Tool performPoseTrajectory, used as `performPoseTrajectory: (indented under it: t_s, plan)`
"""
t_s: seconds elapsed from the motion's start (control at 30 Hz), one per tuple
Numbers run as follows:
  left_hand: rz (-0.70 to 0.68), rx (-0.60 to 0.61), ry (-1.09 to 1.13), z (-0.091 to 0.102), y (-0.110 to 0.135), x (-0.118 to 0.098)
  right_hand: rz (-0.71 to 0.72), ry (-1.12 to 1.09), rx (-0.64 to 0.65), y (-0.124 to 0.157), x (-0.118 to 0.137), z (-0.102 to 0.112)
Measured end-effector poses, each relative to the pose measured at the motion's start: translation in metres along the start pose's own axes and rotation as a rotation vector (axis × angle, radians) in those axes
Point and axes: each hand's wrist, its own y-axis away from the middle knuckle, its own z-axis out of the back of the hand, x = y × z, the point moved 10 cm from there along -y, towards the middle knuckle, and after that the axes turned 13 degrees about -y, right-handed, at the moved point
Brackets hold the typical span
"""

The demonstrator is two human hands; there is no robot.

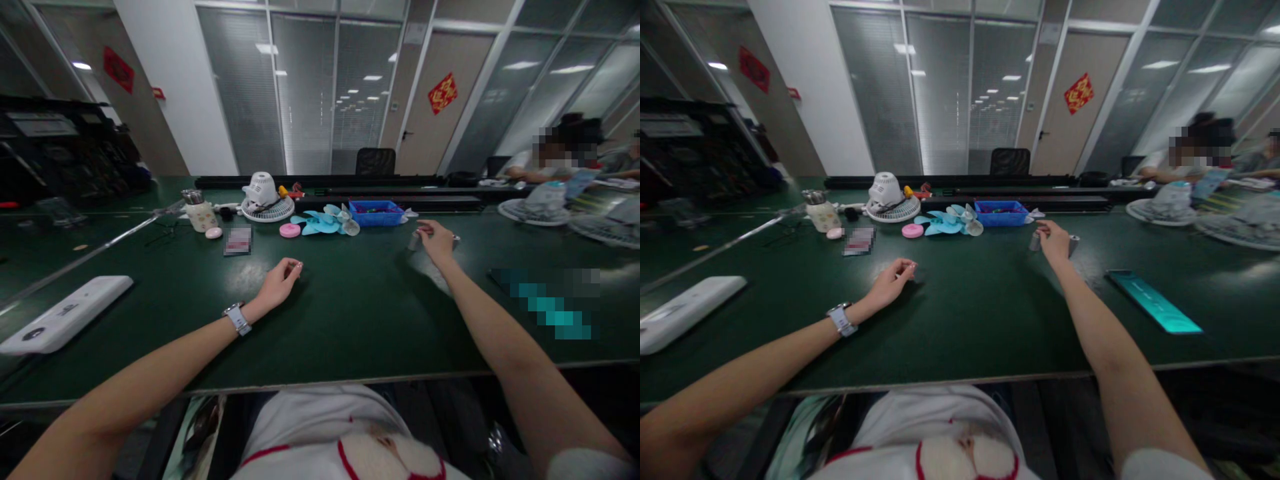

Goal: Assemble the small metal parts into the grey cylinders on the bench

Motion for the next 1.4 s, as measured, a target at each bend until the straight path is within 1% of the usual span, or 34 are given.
performPoseTrajectory:
  t_s: [0.1,0.2,0.27,0.37,0.43,0.5,0.67,1.07,1.17,1.27,1.33,1.4]
  plan:
    - [0.005,0.0,-0.004,0.0,0.0,0.0,0.011,-0.017,-0.002,0.0,0.0,0.0]
    - [0.005,0.005,-0.008,0.0,0.0,-0.001,0.034,0.042,0.028,-0.001,0.002,-0.002]
    - [0.0,0.008,-0.006,0.0,0.0,-0.001,0.071,0.12,0.071,-0.001,0.005,-0.005]
    - [-0.005,0.012,0.0,0.0,0.001,-0.002,0.168,0.234,0.168,-0.001,0.013,-0.012]
    - [-0.005,0.014,0.006,0.0,0.001,-0.001,0.234,0.279,0.227,0.0,0.017,-0.016]
    - [-0.003,0.013,0.012,-0.001,0.001,-0.001,0.268,0.317,0.261,0.0,0.019,-0.02]
    - [-0.002,0.015,0.009,-0.001,0.001,-0.001,0.276,0.395,0.296,0.0,0.017,-0.025]
    - [-0.009,-0.004,-0.01,-0.001,0.0,0.001,0.325,0.399,0.366,0.006,0.025,-0.031]
    - [-0.01,0.003,-0.006,-0.002,0.0,0.002,0.313,0.353,0.369,0.008,0.026,-0.031]
    - [-0.015,0.008,-0.007,-0.002,0.0,0.002,0.254,0.225,0.282,0.009,0.021,-0.024]
    - [-0.012,0.011,-0.01,-0.002,0.0,0.001,0.153,0.125,0.193,0.011,0.007,-0.019]
    - [-0.006,0.014,-0.009,-0.002,0.0,0.001,0.011,0.057,0.124,0.016,-0.016,-0.018]
